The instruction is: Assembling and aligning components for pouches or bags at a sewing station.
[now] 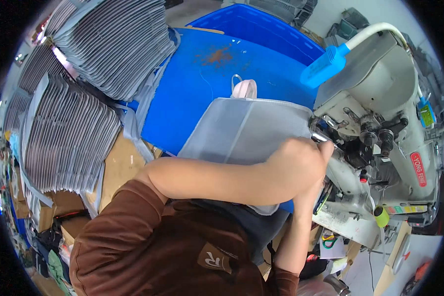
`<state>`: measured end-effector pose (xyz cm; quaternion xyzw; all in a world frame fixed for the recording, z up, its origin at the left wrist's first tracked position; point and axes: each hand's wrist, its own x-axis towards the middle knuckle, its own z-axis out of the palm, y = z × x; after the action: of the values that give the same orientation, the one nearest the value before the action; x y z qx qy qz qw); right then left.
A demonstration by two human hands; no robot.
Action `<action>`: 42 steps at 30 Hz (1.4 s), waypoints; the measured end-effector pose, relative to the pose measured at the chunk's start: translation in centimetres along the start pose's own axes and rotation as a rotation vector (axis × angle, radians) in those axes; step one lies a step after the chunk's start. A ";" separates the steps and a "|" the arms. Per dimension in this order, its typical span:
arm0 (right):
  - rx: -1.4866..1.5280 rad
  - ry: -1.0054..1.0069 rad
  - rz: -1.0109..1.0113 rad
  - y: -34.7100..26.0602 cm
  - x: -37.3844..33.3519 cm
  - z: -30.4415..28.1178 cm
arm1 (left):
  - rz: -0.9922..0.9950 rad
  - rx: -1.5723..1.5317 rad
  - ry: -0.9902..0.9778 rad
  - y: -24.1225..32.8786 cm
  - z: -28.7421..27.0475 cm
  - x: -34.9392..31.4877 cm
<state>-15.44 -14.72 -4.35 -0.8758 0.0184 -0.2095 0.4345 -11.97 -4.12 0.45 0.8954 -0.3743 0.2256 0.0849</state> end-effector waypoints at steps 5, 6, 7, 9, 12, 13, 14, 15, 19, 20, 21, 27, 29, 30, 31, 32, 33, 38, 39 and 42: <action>0.405 0.040 0.102 0.0 -1.6 0.7 | 0.205 -0.771 0.181 -2.8 0.1 -5.8; 0.509 0.031 0.200 -0.1 -1.7 1.2 | 0.214 -0.764 0.170 -3.1 0.8 -7.6; 0.410 0.027 0.140 0.3 -1.9 1.4 | 0.239 -0.646 0.117 -3.3 1.5 -9.3; 0.410 0.003 0.177 -1.0 -2.5 0.6 | 0.366 -0.194 0.109 -3.7 1.4 -10.4; 0.443 -0.006 0.206 -0.9 -2.6 0.8 | 0.346 -0.169 0.034 -2.7 -1.1 -10.0; 0.403 0.008 0.162 -0.8 -2.7 0.6 | 0.349 -0.176 0.028 -2.5 -2.1 -9.6; 0.361 0.025 0.115 -0.8 -2.8 0.5 | 0.380 -0.124 0.020 -2.6 -2.9 -8.9; 0.359 0.030 0.120 -0.8 -3.0 0.3 | 0.411 -0.073 0.012 -2.7 -3.4 -8.3; 0.407 0.003 0.131 -1.1 -3.7 0.3 | 0.470 -0.053 -0.035 -4.2 -3.9 -6.0; 0.430 -0.006 0.144 -1.2 -4.0 0.4 | 0.470 -0.052 -0.034 -4.7 -3.6 -5.4; 0.430 -0.007 0.144 -1.3 -4.2 0.2 | 0.512 -0.062 -0.032 -5.3 -3.2 -4.9; 0.436 -0.072 0.235 -1.8 -4.6 -0.3 | 0.626 -0.020 0.075 -7.8 -0.7 -2.6; 0.364 -0.068 0.199 -1.5 -4.4 -0.3 | 0.610 -0.102 0.082 -8.5 -0.3 -1.7; 0.359 -0.073 0.196 -1.4 -4.1 -0.3 | 0.598 -0.185 0.086 -8.8 -0.2 -1.3; 0.365 -0.069 0.182 -1.3 -3.8 -0.2 | 0.592 -0.186 0.091 -9.1 0.2 -1.0; 0.371 -0.065 0.169 -1.2 -3.5 -0.2 | 0.581 -0.215 0.112 -9.3 0.6 -0.7; 0.366 -0.070 0.166 -1.0 -3.2 -0.2 | 0.571 -0.244 0.134 -9.5 1.0 -0.6; 0.363 -0.089 0.209 -1.3 -2.3 -0.4 | 0.542 -0.160 0.204 -11.1 3.3 -1.2; 0.360 -0.093 0.209 -1.4 -2.2 -0.4 | 0.510 -0.145 0.203 -11.6 3.6 -1.5; 0.314 -0.080 0.207 -1.7 -2.2 -0.4 | 0.535 0.025 -0.048 -12.6 2.7 -2.1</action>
<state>-17.88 -13.50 -3.64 -0.7981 0.0582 -0.1291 0.5856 -3.43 5.28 -2.68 0.7708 -0.5966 0.2233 0.0026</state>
